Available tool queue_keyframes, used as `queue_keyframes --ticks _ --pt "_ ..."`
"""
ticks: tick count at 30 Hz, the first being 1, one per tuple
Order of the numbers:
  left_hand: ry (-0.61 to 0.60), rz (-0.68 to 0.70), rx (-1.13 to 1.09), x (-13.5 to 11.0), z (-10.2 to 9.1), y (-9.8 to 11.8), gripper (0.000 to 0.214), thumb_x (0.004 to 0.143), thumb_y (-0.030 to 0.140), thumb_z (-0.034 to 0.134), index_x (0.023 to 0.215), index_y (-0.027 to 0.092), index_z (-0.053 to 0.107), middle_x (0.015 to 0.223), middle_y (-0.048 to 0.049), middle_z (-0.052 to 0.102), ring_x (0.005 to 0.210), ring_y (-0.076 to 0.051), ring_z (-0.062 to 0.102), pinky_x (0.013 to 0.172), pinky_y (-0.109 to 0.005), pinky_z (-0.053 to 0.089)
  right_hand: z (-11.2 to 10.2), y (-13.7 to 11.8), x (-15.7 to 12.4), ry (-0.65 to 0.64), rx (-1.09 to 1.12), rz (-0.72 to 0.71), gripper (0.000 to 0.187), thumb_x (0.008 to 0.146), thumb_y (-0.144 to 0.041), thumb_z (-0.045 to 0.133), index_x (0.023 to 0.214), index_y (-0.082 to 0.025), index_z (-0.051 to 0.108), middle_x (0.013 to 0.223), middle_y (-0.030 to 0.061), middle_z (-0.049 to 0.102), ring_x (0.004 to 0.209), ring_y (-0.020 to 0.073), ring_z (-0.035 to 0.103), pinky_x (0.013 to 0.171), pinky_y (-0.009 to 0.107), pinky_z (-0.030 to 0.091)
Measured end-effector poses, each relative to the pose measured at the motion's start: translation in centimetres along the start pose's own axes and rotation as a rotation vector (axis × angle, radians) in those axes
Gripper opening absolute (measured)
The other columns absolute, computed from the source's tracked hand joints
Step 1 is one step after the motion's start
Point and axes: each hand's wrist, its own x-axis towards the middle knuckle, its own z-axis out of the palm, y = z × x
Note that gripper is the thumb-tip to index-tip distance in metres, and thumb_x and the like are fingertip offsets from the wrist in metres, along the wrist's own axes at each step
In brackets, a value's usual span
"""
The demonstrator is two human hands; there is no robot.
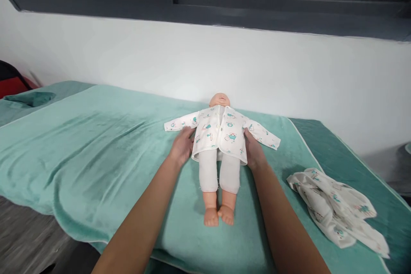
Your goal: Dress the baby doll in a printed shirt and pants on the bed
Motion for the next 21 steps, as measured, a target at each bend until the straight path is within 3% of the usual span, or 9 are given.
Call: queue_keyframes --ticks 4,8,11,17,21 --pt "0.170 0.051 -0.178 0.9 -1.5 1.4 0.036 0.091 0.030 0.060 0.124 0.017 0.055 0.151 -0.0198 0.043 0.133 -0.028 0.054 0.104 -0.039 0.053 -3.3 -0.1 1.0 0.067 0.080 0.109 0.026 0.093 -0.042 0.044 0.095 -0.023 0.062 0.107 0.0113 0.074 0.107 0.0245 0.068 0.097 0.048 0.054" --pt "0.185 0.116 -0.212 1.8 -2.5 2.2 0.023 0.090 0.023 0.060 0.113 0.019 0.058 0.153 -0.0142 0.040 0.137 -0.026 0.048 0.108 -0.040 0.050 -5.8 -0.9 2.2 0.230 0.200 0.105 0.025 0.094 -0.029 0.038 0.095 -0.021 0.061 0.110 0.0110 0.072 0.110 0.0194 0.067 0.103 0.045 0.051" --pt "0.170 0.168 -0.235 2.6 -3.1 2.7 0.013 0.091 0.018 0.056 0.103 0.019 0.060 0.147 -0.0111 0.047 0.137 -0.022 0.049 0.111 -0.042 0.047 -6.4 -1.8 3.0 0.328 0.384 0.136 0.026 0.093 -0.022 0.039 0.101 -0.018 0.063 0.117 0.0115 0.070 0.111 0.0170 0.066 0.103 0.041 0.053" --pt "0.107 0.209 -0.291 3.6 -4.0 3.9 0.013 0.088 0.010 0.053 0.097 0.019 0.056 0.122 -0.0093 0.063 0.125 -0.019 0.058 0.111 -0.043 0.047 -6.7 -3.0 3.3 0.276 0.481 0.057 0.028 0.093 -0.017 0.039 0.107 -0.016 0.063 0.120 0.0114 0.068 0.117 0.0186 0.064 0.101 0.041 0.055" --pt "0.218 0.315 -0.256 3.6 -4.1 3.6 0.022 0.085 0.007 0.054 0.102 0.021 0.051 0.117 -0.0080 0.063 0.116 -0.018 0.063 0.107 -0.040 0.050 -7.5 -3.0 2.7 0.379 0.516 0.023 0.023 0.086 -0.015 0.043 0.102 -0.019 0.060 0.116 0.0094 0.068 0.112 0.0185 0.066 0.097 0.039 0.058"
